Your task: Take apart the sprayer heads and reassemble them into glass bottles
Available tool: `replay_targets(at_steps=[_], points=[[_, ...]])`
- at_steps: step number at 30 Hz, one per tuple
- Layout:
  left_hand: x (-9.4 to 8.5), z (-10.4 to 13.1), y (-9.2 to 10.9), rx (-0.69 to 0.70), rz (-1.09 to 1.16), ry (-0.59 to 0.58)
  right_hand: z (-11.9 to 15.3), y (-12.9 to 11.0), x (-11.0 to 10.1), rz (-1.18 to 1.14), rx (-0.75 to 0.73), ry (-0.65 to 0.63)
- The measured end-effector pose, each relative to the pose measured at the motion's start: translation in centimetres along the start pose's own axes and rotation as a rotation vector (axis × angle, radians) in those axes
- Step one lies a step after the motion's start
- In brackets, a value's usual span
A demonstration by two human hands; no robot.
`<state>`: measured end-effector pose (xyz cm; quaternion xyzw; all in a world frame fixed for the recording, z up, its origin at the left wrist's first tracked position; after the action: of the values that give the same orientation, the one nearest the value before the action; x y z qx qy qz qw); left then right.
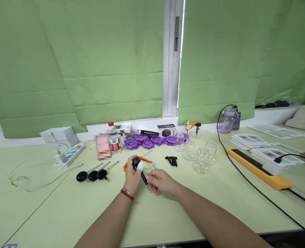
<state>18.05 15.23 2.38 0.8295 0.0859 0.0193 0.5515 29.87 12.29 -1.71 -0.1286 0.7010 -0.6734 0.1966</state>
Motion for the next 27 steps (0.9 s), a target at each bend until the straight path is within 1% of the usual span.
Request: replay_targets(at_steps=[1, 4, 6, 7, 9, 11, 14, 16, 17, 19, 21, 23, 27], points=[[0.2, 0.2, 0.2, 0.020, -0.024, -0.002, 0.1, 0.1, 0.5, 0.016, 0.004, -0.019], [0.6, 0.4, 0.5, 0.035, -0.061, -0.021, 0.1, 0.4, 0.6, 0.026, 0.014, 0.028], [0.3, 0.2, 0.7, 0.019, -0.068, -0.025, 0.1, 0.8, 0.7, -0.005, 0.036, 0.021], [-0.2, -0.1, 1.0, 0.018, -0.082, -0.010, 0.1, 1.1, 0.9, -0.011, 0.052, -0.005], [-2.3, -1.0, 1.6, 0.039, -0.155, 0.061, 0.1, 1.6, 1.5, 0.010, 0.075, -0.070], [-5.3, -2.1, 2.1, 0.054, -0.298, 0.183, 0.2, 1.9, 2.0, 0.055, 0.085, -0.118], [-9.5, -3.7, 1.2, -0.031, -0.604, 0.299, 0.3, 2.4, 2.1, 0.089, 0.098, -0.146], [-11.3, -4.3, 0.3, -0.097, -0.790, 0.347, 0.3, 2.5, 2.0, 0.089, 0.103, -0.146], [-12.0, -4.5, -0.3, -0.144, -0.860, 0.359, 0.3, 2.5, 2.0, 0.092, 0.101, -0.144], [-12.4, -4.6, -1.6, -0.242, -0.975, 0.331, 0.3, 2.5, 1.9, 0.104, 0.087, -0.143], [-12.3, -4.6, -2.6, -0.309, -1.055, 0.266, 0.2, 2.5, 1.9, 0.122, 0.071, -0.147], [-11.9, -4.5, -3.1, -0.334, -1.097, 0.212, 0.1, 2.6, 1.9, 0.133, 0.061, -0.151], [-11.5, -4.5, -3.5, -0.350, -1.202, 0.155, 0.1, 2.8, 2.0, 0.133, 0.065, -0.154]])
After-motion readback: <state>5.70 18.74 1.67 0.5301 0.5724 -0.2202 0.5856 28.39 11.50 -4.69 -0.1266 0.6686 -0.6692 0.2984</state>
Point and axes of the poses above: each hand's wrist, its own z-axis away from the middle knuckle, its own x-axis out of the palm, y = z × x, the point moved 10 cm from there along -z, towards the middle knuckle, and after that the axes turned 2 degrees about -x, right-handed, at the moved point
